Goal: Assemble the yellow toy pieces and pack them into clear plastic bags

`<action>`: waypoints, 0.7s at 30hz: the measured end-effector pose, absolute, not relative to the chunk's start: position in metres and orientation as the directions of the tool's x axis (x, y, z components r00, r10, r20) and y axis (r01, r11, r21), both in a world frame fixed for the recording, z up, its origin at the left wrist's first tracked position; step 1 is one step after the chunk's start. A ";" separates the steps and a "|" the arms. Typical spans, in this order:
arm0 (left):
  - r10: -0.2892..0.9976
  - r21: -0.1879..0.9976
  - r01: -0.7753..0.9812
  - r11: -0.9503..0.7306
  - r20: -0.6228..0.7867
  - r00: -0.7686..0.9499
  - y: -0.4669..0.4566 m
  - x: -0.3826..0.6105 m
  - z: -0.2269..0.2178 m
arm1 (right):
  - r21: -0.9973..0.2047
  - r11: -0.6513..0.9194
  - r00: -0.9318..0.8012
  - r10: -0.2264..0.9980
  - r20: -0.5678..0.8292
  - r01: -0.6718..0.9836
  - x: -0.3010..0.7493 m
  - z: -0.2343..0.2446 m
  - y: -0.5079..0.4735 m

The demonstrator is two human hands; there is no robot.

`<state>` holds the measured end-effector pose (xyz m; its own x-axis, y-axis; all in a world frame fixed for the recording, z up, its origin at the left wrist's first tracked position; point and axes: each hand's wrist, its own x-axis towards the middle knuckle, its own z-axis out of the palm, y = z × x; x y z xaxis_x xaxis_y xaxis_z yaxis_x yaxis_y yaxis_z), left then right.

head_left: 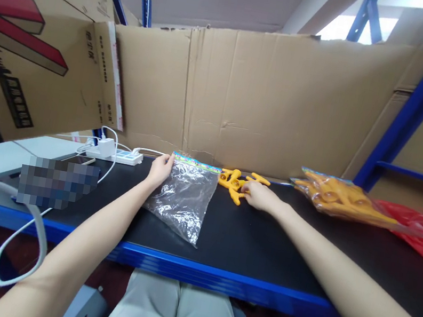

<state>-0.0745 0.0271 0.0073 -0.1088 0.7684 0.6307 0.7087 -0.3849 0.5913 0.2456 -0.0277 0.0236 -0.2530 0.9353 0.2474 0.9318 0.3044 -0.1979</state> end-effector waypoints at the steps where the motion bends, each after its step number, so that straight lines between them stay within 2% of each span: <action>1: 0.768 0.591 0.709 -0.384 0.631 -0.110 0.027 -0.074 0.008 | -0.259 0.276 -0.209 0.943 0.258 0.926 0.240 0.026 -0.027; 4: 0.763 0.590 0.708 -0.389 0.636 -0.112 0.026 -0.075 0.008 | -0.584 0.205 -0.120 0.976 0.180 0.786 0.217 0.035 -0.030; 6: 0.757 0.587 0.708 -0.394 0.644 -0.112 0.026 -0.075 0.008 | -0.792 0.147 -0.166 0.984 0.058 0.593 0.202 0.038 -0.032; 8: 0.751 0.582 0.708 -0.400 0.651 -0.111 0.026 -0.075 0.008 | -0.908 0.097 -0.251 0.968 -0.009 0.408 0.191 0.038 -0.031; 11: 0.749 0.580 0.711 -0.397 0.652 -0.114 0.024 -0.075 0.008 | -0.966 0.048 -0.287 0.958 -0.028 0.255 0.182 0.031 -0.025; 17: 0.721 0.535 0.759 -0.371 0.681 -0.127 0.019 -0.074 0.017 | -0.982 -0.001 -0.200 0.979 -0.039 0.188 0.176 0.021 -0.017; 21: 0.734 0.558 0.711 -0.427 0.673 -0.088 0.024 -0.075 0.041 | -0.988 0.025 -0.104 0.995 0.009 0.151 0.170 0.040 -0.023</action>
